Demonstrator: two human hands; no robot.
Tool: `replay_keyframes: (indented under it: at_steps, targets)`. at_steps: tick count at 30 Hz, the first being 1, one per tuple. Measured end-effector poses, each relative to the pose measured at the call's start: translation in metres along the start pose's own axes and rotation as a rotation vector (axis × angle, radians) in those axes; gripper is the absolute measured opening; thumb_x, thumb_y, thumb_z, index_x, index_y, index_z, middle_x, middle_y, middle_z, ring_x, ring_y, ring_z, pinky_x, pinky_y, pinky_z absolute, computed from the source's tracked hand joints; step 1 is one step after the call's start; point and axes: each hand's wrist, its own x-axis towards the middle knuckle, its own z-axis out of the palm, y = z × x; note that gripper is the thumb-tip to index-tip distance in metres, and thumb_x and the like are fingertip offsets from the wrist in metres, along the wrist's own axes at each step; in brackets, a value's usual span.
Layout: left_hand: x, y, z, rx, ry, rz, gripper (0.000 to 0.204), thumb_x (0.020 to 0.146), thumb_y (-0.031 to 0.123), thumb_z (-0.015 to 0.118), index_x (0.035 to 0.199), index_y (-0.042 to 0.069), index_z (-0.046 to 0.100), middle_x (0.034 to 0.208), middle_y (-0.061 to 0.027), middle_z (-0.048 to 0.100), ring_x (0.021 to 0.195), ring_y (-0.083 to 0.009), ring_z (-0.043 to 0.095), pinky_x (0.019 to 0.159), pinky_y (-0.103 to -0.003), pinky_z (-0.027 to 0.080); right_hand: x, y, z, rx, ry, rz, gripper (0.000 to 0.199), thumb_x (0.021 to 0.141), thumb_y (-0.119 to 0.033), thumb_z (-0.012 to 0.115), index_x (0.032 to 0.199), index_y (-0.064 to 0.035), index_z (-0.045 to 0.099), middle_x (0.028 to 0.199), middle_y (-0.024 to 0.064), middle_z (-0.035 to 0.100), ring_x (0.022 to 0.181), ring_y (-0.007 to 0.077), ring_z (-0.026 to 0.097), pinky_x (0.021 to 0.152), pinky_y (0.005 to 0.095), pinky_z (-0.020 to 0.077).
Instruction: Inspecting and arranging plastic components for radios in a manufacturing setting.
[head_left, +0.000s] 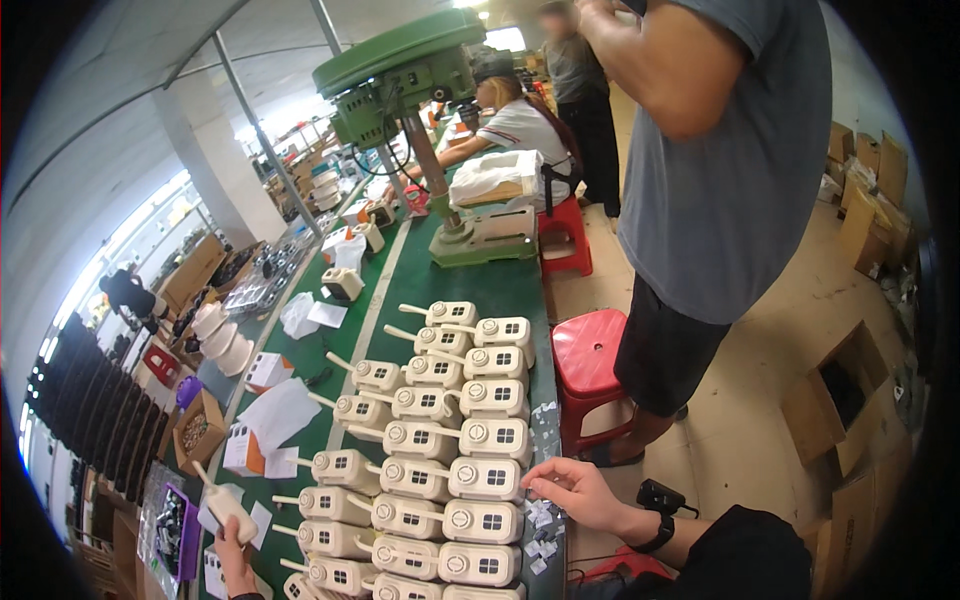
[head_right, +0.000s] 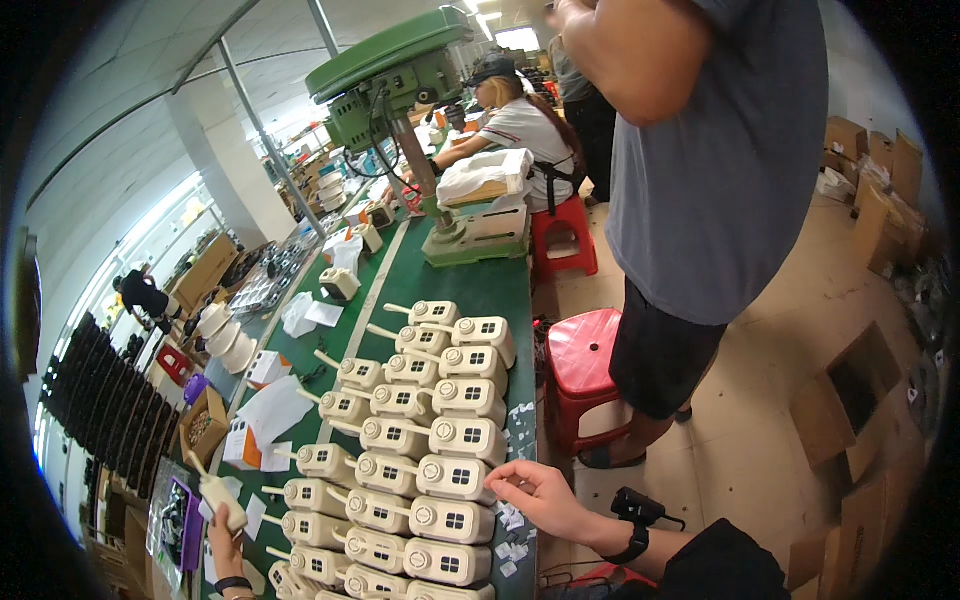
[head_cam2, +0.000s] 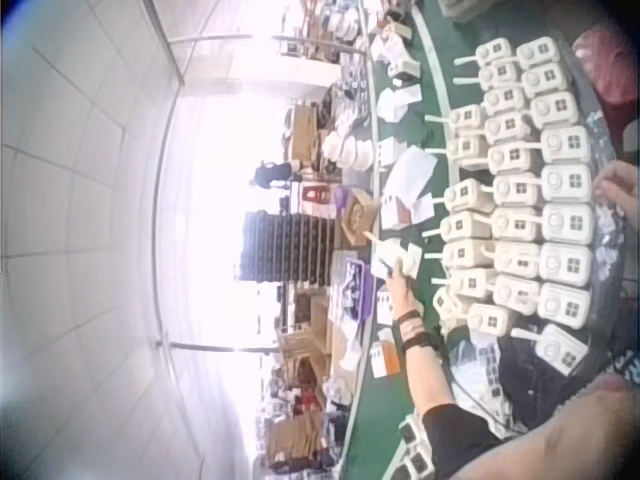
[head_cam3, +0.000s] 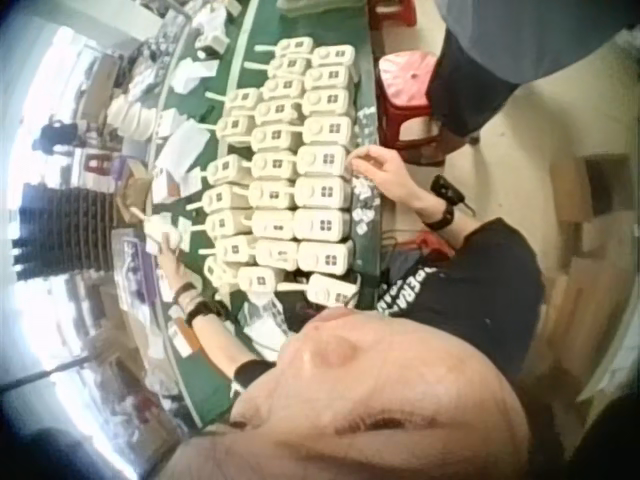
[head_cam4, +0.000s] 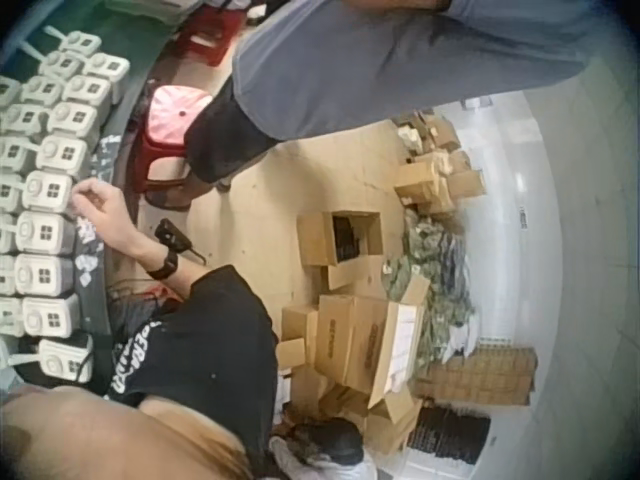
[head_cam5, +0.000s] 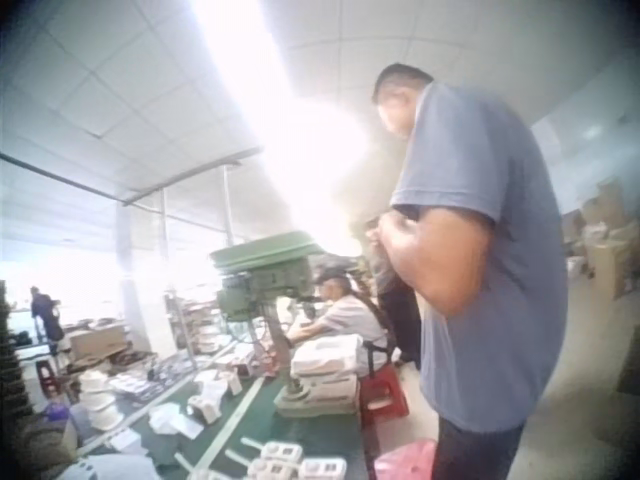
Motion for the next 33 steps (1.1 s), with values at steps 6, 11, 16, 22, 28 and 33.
replay_keyframes:
  at_steps: [6, 11, 16, 22, 28, 33]
  targets:
    - [-0.198, 0.073, 0.043, -0.751, -0.424, 0.108, 0.071, 0.076, 0.061, 0.047, 0.126, 0.011, 0.041, 0.108, -0.0125, 0.055, 0.096, -0.0312, 0.054, 0.077, -0.045, 0.046, -0.017, -0.039, 0.048, 0.07, -0.261, -0.171, 0.032, 0.085, -0.003, 0.053, 0.117, 0.0003, 0.045, 0.118, 0.0077, 0.049, 0.095, 0.0126, 0.054, 0.084, 0.0262, 0.0434]
    - [-0.324, 0.083, 0.066, -1.089, -0.559, -0.292, 0.09, 0.07, 0.071, 0.041, 0.132, 0.007, 0.03, 0.115, -0.0273, 0.046, 0.1, -0.0456, 0.048, 0.083, -0.055, 0.042, -0.049, -0.071, 0.109, 0.064, -0.751, -0.456, 0.058, 0.082, -0.023, 0.062, 0.13, -0.0037, 0.036, 0.128, 0.0127, 0.038, 0.118, 0.023, 0.039, 0.097, 0.0334, 0.0322]
    - [-0.382, 0.071, 0.055, -0.794, -0.438, 0.078, 0.1, 0.062, 0.069, 0.054, 0.132, 0.004, 0.026, 0.119, -0.023, 0.045, 0.106, -0.0386, 0.048, 0.089, -0.051, 0.04, -0.101, -0.09, 0.14, 0.088, -0.768, -0.449, 0.077, 0.076, -0.029, 0.068, 0.133, 0.0, 0.026, 0.134, 0.0154, 0.027, 0.125, 0.026, 0.028, 0.101, 0.0366, 0.0247]
    - [-0.423, 0.043, 0.051, 0.048, 0.321, 0.669, 0.11, 0.048, 0.016, 0.083, 0.131, 0.003, 0.012, 0.126, -0.0174, 0.029, 0.119, -0.0277, 0.033, 0.1, -0.039, 0.027, -0.165, -0.086, 0.172, 0.15, -0.849, -0.209, 0.084, 0.07, -0.027, 0.074, 0.131, 0.0018, 0.024, 0.13, 0.0159, 0.031, 0.122, 0.0249, 0.032, 0.101, 0.0365, 0.027]
    - [-0.457, 0.04, 0.0, -0.081, 0.058, 0.758, 0.113, 0.051, 0.031, 0.084, 0.134, 0.005, 0.011, 0.132, -0.0199, 0.025, 0.117, -0.0297, 0.038, 0.098, -0.041, 0.033, -0.16, -0.089, 0.17, 0.352, -1.061, -0.186, 0.071, 0.064, -0.01, 0.073, 0.123, 0.0011, 0.036, 0.115, 0.0107, 0.048, 0.107, 0.0165, 0.048, 0.092, 0.0301, 0.0385]
    - [-0.459, 0.045, -0.031, 0.182, -0.097, 0.886, 0.066, 0.054, 0.025, 0.083, 0.11, 0.007, 0.052, 0.111, -0.0205, 0.046, 0.097, -0.0289, 0.052, 0.08, -0.036, 0.044, -0.17, -0.087, 0.169, 0.208, -1.234, -0.184, 0.072, 0.057, -0.012, 0.075, 0.119, 0.0034, 0.042, 0.114, 0.0108, 0.052, 0.104, 0.0165, 0.051, 0.09, 0.0311, 0.0397]
